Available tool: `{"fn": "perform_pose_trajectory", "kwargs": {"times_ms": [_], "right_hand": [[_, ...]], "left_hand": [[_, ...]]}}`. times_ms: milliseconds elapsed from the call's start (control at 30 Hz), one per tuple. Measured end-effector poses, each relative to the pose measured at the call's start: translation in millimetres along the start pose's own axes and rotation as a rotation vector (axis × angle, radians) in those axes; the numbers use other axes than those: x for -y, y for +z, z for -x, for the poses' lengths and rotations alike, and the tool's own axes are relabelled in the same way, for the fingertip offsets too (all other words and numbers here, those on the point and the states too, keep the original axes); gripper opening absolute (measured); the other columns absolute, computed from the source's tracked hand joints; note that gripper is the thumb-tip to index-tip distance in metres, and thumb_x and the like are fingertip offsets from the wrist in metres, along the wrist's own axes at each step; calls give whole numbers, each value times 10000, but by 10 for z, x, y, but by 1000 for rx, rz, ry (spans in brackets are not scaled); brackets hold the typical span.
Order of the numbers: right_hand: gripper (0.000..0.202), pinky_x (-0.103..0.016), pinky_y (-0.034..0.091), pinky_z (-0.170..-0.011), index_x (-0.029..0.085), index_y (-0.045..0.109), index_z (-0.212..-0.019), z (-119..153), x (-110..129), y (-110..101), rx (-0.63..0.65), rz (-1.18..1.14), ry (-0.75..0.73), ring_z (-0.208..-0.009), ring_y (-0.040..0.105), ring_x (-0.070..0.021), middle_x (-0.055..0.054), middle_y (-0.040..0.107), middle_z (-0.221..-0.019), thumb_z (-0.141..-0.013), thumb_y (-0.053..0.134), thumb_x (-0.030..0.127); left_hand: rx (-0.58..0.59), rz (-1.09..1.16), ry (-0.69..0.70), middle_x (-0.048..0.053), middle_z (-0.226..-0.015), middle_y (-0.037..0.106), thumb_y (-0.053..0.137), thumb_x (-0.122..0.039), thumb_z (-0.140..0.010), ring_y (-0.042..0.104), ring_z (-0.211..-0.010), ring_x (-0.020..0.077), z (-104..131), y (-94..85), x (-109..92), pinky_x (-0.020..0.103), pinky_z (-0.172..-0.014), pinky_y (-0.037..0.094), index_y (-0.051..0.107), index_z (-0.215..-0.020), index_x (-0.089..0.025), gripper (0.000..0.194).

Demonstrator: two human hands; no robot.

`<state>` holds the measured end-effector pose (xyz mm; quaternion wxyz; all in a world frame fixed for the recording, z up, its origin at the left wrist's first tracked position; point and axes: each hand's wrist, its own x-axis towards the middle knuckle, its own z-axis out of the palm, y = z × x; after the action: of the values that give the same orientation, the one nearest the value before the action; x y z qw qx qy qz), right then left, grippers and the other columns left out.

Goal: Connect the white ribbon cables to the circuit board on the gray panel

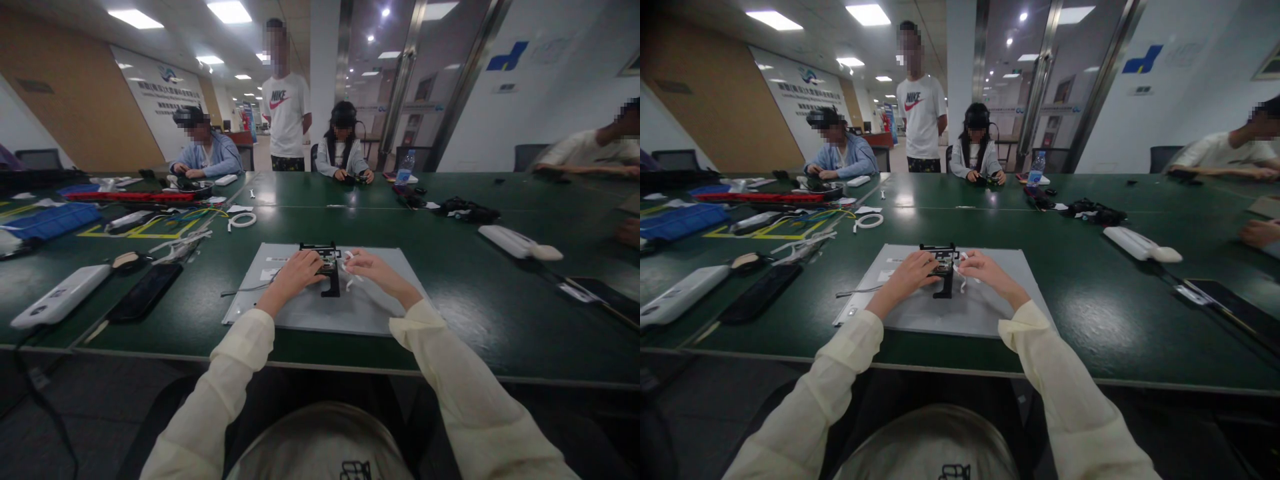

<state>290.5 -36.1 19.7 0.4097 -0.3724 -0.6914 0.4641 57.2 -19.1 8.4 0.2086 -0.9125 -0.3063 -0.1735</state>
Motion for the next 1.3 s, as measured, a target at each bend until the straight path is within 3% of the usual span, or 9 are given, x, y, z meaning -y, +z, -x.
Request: {"fn": "perform_pose_trajectory", "kwargs": {"times_ms": [100,200,300,400,533,733,1033,1300], "right_hand": [[130,-325,443,-832,236,668,-751,-16,6,-46,-137,-334,-17,-950,525,-175,-14,509,-1006,-689,692,347],[129,-300,446,-843,244,656,-757,-56,-42,-120,-326,-523,-70,-1011,516,-176,-4,547,-966,-662,718,305],[157,-295,459,-826,242,636,-752,-102,-125,-185,-469,-558,-83,-1003,523,-173,-4,569,-933,-642,728,307],[204,-308,481,-787,230,610,-750,-139,-224,-199,-543,-443,-13,-970,530,-181,-16,567,-935,-629,719,353],[243,-292,500,-710,215,576,-735,-188,-350,-133,-499,-203,104,-967,518,-190,-27,510,-992,-646,672,419],[245,-226,478,-624,218,512,-761,-263,-446,-30,-379,-142,101,-1015,507,-189,-7,446,-985,-723,570,453],[353,-281,533,-599,227,451,-762,-344,-494,5,-419,-301,72,-859,510,-160,3,440,-889,-684,588,543],[345,-276,536,-634,226,462,-736,-343,-489,-13,-498,-366,-27,-763,498,-126,19,432,-803,-674,622,525]], "left_hand": [[33,-14,15,85,-985,517,555,-374,-820,474,-940,220,-21,-14,-44,328,-815,371,530,-1003,-133,304],[61,-24,29,82,-973,515,561,-383,-814,470,-937,220,-44,-26,-91,324,-801,367,533,-996,-133,311],[83,-33,45,79,-964,515,559,-389,-813,468,-923,218,-50,-38,-121,322,-792,363,539,-966,-133,298],[80,-33,45,83,-978,513,550,-383,-822,465,-925,216,-35,-51,-126,326,-798,357,537,-974,-135,291],[60,-33,29,90,-1000,513,549,-384,-823,463,-937,220,-13,-56,-108,330,-808,351,536,-989,-133,301],[63,-13,34,89,-981,516,535,-378,-834,467,-930,216,1,-53,-92,330,-796,354,538,-980,-133,285],[91,-26,41,86,-986,513,527,-389,-836,467,-937,215,3,-56,-111,335,-812,355,538,-979,-139,288],[103,-28,88,81,-975,517,537,-380,-832,468,-935,220,-41,-11,-174,340,-815,353,544,-962,-134,278]]}}
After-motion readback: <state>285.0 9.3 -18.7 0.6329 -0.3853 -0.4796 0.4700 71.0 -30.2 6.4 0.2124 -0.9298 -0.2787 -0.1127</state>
